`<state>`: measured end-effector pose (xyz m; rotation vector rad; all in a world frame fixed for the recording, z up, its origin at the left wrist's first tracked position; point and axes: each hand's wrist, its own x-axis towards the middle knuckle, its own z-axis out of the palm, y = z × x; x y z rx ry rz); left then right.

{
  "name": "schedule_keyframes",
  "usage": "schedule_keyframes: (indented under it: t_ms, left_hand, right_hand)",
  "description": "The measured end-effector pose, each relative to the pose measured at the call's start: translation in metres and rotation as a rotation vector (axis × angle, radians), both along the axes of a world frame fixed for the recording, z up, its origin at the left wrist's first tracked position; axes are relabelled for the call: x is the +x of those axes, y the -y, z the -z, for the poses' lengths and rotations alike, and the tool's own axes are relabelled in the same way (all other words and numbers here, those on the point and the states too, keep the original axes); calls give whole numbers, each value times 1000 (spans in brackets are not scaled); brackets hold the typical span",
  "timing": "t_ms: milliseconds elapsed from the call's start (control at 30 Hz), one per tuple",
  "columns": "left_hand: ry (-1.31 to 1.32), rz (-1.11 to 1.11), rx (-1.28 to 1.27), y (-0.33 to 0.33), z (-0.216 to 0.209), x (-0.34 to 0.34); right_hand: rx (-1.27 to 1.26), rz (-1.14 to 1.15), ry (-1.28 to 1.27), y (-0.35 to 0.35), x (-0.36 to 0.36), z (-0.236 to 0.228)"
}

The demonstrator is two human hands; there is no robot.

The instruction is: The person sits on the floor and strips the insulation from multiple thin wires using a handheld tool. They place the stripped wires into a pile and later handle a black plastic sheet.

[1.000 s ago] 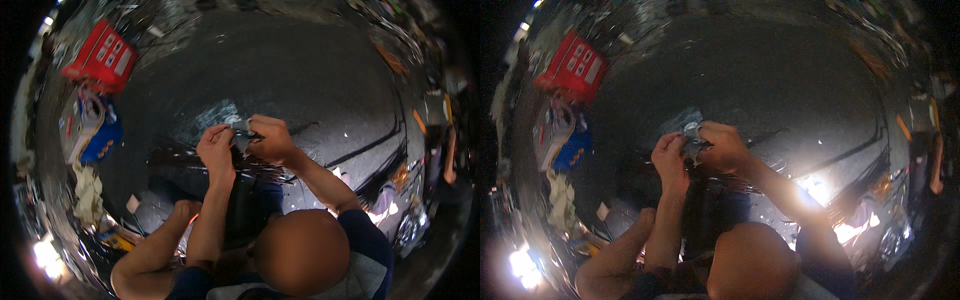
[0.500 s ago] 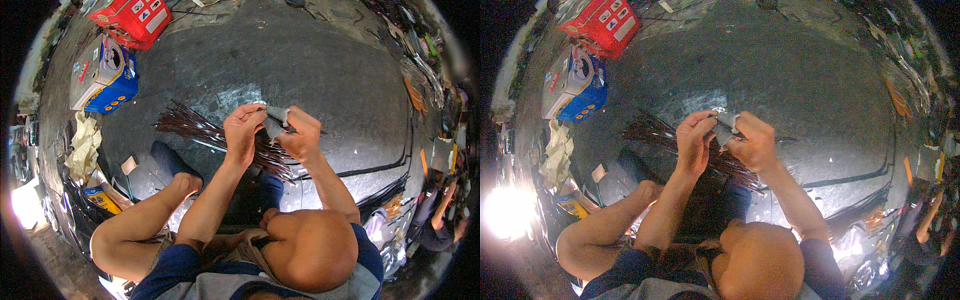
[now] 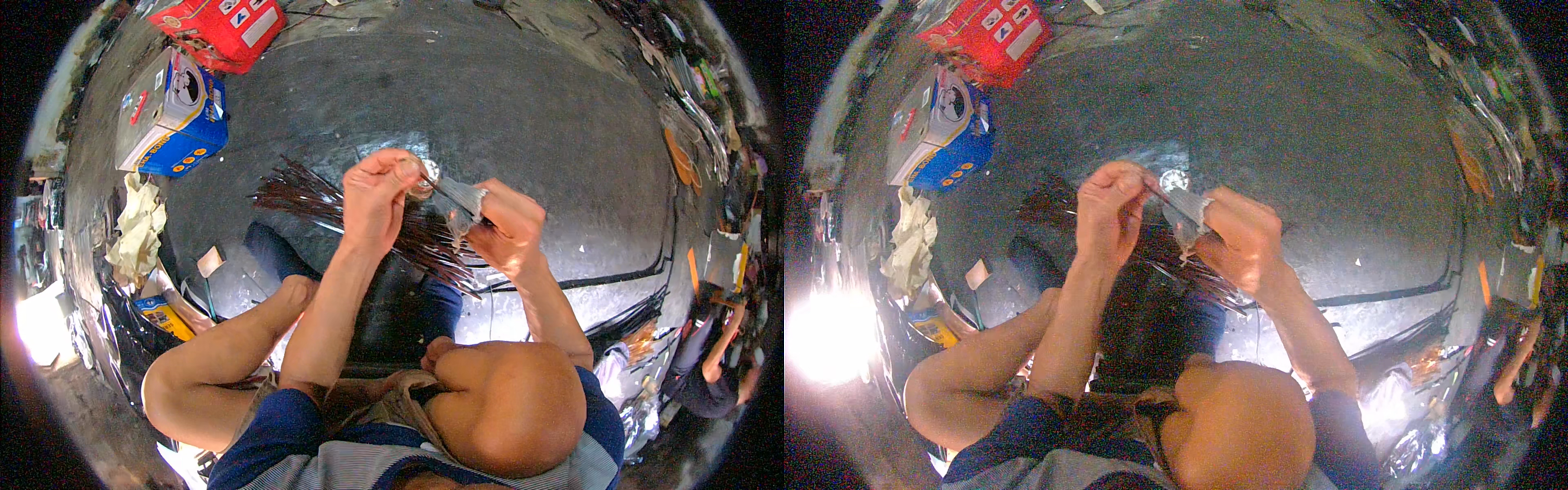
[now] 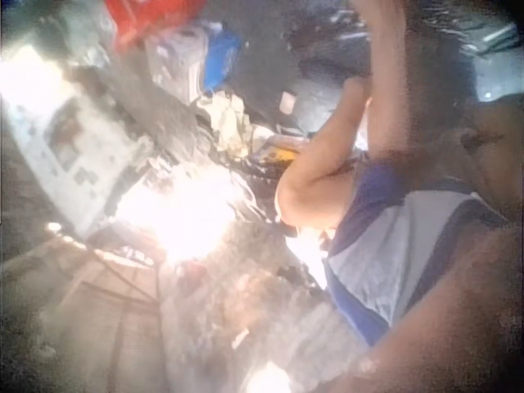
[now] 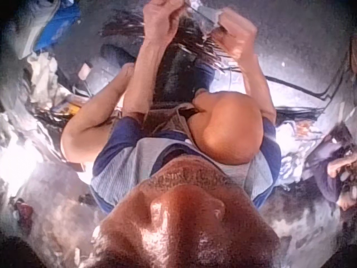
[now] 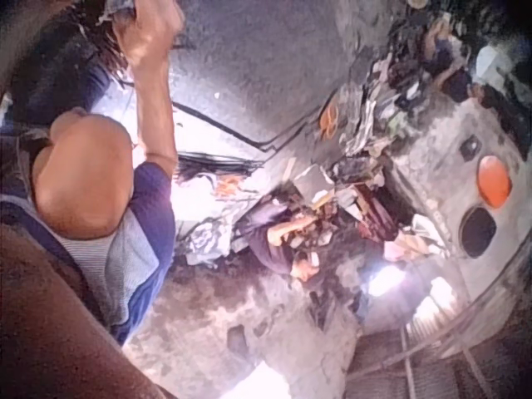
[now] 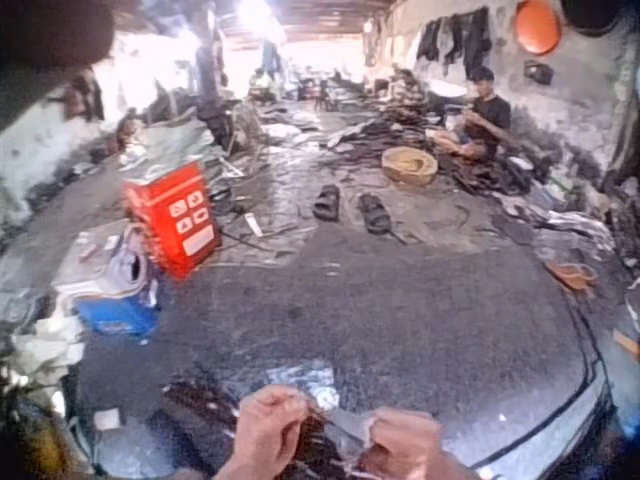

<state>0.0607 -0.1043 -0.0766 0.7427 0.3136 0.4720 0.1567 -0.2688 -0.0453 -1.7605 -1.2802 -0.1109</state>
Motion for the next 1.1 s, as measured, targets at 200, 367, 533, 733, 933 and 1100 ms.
schedule_keyframes:
  t_ms: [200, 367, 533, 733, 933, 1100]
  left_hand:
    - [114, -184, 21, -66, -11, -6]
    - [20, -410, -95, -127, -17, -42]
    - [-100, -503, -126, -178, 9, -68]
    - [-417, -484, -112, -221, 89, -100]
    - [-1001, -586, 409, -219, 140, -119]
    - [-1404, -697, 1129, -155, 109, -61]
  right_hand:
    - [-1, 112, -115, 13, -13, -12]
    - [-21, 193, -177, 27, -35, -7]
    - [-117, 213, -288, 70, -47, 20]
    - [-367, 234, -370, 145, -59, 32]
    - [-516, 597, -568, 250, -33, 70]
    - [-725, 1300, -355, 402, 36, 148]
